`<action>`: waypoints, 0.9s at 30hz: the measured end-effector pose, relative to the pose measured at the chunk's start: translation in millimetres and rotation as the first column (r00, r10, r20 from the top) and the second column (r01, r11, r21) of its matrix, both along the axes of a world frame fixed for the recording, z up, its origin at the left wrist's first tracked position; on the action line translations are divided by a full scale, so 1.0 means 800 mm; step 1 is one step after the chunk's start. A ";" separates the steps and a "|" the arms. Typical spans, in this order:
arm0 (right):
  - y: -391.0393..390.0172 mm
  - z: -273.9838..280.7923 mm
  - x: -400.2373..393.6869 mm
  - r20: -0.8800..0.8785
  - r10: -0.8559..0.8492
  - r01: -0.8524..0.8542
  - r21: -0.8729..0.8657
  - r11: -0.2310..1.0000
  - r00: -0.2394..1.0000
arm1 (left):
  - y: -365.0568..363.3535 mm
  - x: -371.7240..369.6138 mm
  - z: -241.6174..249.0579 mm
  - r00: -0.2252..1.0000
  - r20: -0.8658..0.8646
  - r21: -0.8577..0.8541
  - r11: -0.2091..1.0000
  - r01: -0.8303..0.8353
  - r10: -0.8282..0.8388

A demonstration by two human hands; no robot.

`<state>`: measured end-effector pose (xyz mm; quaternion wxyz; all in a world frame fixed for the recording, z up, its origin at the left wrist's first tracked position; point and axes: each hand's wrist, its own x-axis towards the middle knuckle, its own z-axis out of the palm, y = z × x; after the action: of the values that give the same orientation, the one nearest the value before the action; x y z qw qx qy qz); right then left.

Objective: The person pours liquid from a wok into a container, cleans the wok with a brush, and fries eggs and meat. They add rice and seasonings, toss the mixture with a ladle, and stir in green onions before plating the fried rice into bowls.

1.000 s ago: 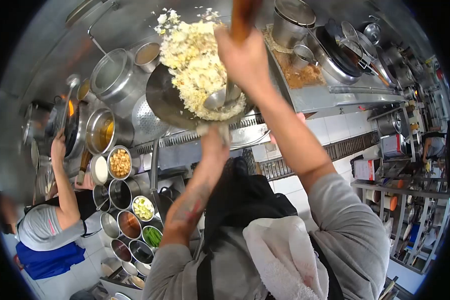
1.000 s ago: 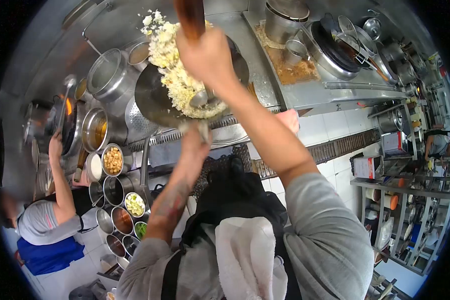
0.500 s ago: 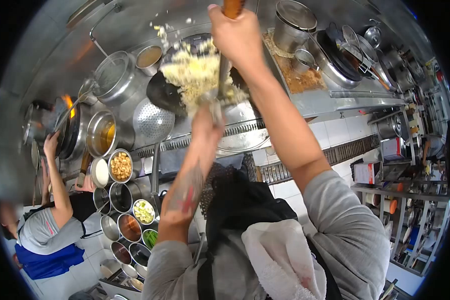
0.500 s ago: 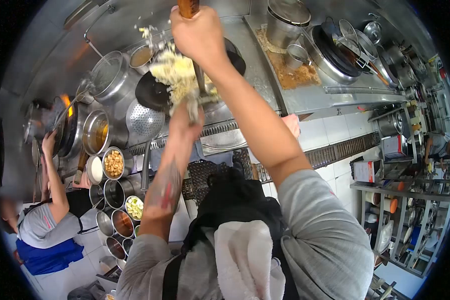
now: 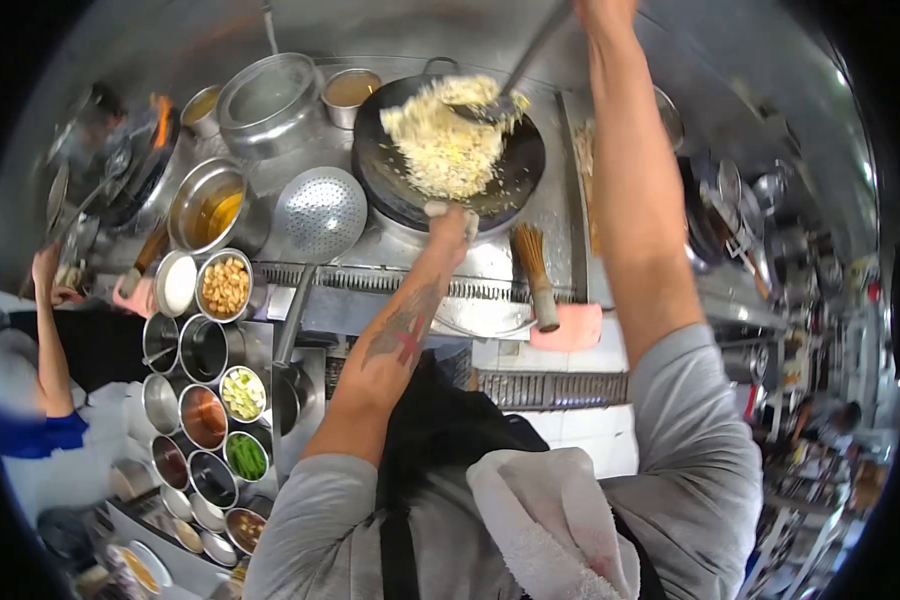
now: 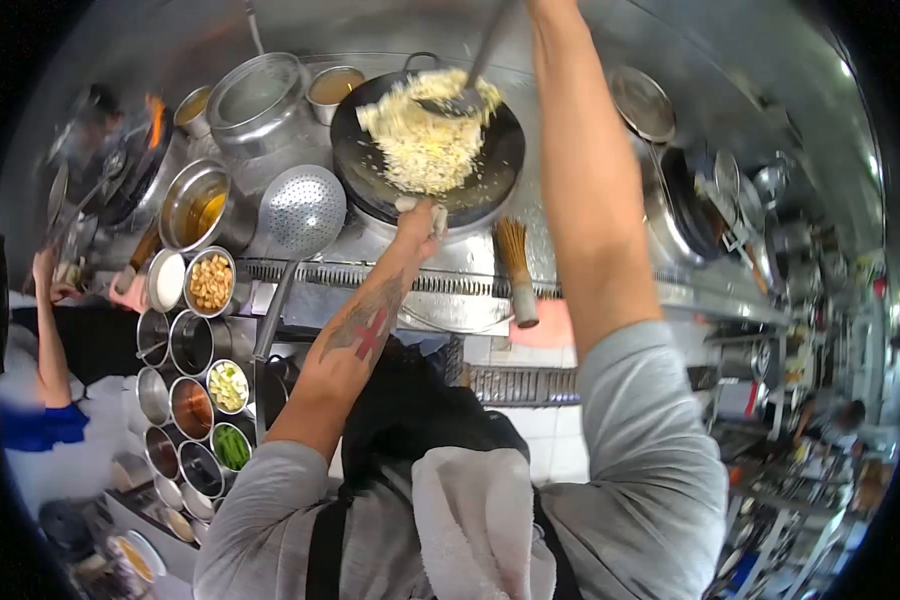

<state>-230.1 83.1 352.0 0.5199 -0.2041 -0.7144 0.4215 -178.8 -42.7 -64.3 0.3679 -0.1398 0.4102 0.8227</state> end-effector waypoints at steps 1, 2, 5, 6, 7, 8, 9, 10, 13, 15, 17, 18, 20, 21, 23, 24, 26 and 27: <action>0.008 -0.037 -0.012 -0.002 -0.008 0.008 -0.008 1.000 1.000 | 0.001 -0.013 -0.002 0.999 0.031 -0.033 0.998 0.045 -0.043; 0.023 -0.090 -0.025 -0.023 -0.013 0.012 -0.018 1.000 1.000 | -0.013 -0.022 0.004 0.999 0.030 -0.021 0.999 0.026 -0.026; 0.064 -0.221 -0.089 0.073 -0.003 -0.001 0.050 0.999 0.997 | -0.106 0.033 0.018 0.993 -0.013 0.097 0.988 0.118 -0.117; 0.096 -0.222 -0.107 0.122 0.024 -0.037 0.107 0.994 0.992 | -0.136 0.043 0.031 0.995 -0.103 0.052 0.998 0.023 -0.017; 0.089 -0.201 -0.093 0.158 0.025 -0.029 0.022 0.999 0.987 | -0.180 0.058 0.038 0.969 -0.246 -0.060 0.998 0.023 -0.037; 0.076 -0.176 -0.075 0.195 0.028 -0.016 -0.063 0.998 0.980 | -0.225 0.082 0.043 0.926 -0.367 -0.171 0.985 0.019 -0.082; 0.076 -0.176 -0.052 0.024 0.143 -0.138 -0.139 0.981 0.989 | -0.260 0.092 0.050 0.940 -0.320 -0.232 0.971 0.048 -0.122; 0.083 -0.178 -0.040 -0.154 0.242 -0.269 -0.189 0.944 0.958 | -0.285 0.092 0.052 0.949 -0.270 -0.290 0.954 0.078 -0.160; 0.070 -0.250 -0.088 0.064 0.023 -0.012 -0.169 0.986 0.998 | -0.337 0.095 0.004 0.989 -0.065 -0.181 0.977 0.117 -0.131; 0.060 -0.211 -0.088 0.203 0.066 -0.022 -0.212 0.977 0.977 | -0.349 0.100 0.026 0.986 -0.072 -0.129 0.982 0.140 -0.150; 0.022 -0.163 -0.079 -0.001 0.106 -0.106 -0.099 0.989 0.994 | -0.355 0.089 0.044 0.970 -0.138 -0.087 0.978 0.187 -0.198; 0.021 -0.167 -0.081 0.000 0.097 -0.097 -0.102 0.990 0.995 | -0.354 0.088 0.043 0.969 -0.137 -0.090 0.976 0.196 -0.207; 0.026 -0.187 -0.087 0.194 0.012 0.004 -0.083 0.997 0.981 | -0.360 0.090 0.041 0.953 -0.223 -0.063 0.978 0.196 -0.206; 0.033 -0.192 -0.096 0.283 -0.022 0.042 -0.064 0.997 0.959 | -0.359 0.092 0.045 0.950 -0.227 -0.071 0.977 0.201 -0.212; 0.067 -0.192 -0.103 0.337 -0.079 0.107 -0.067 0.992 0.938 | -0.362 0.101 0.057 0.965 -0.200 -0.054 0.985 0.164 -0.171; 0.088 -0.174 -0.107 0.290 -0.098 0.126 -0.079 0.989 0.952 | -0.363 0.104 0.060 0.962 -0.209 -0.062 0.984 0.169 -0.178; 0.019 -0.157 -0.059 0.282 -0.093 0.130 -0.116 0.985 0.955 | -0.364 0.112 0.058 0.969 -0.207 -0.062 0.990 0.127 -0.137; -0.010 -0.165 -0.034 0.303 -0.091 0.144 -0.158 0.977 0.949 | -0.366 0.113 0.056 0.972 -0.160 -0.092 0.983 0.157 -0.171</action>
<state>-257.4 74.7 220.4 0.4115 -0.3524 -0.7299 0.4168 -88.3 -335.2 -19.6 0.3932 -0.0503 0.4817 0.7816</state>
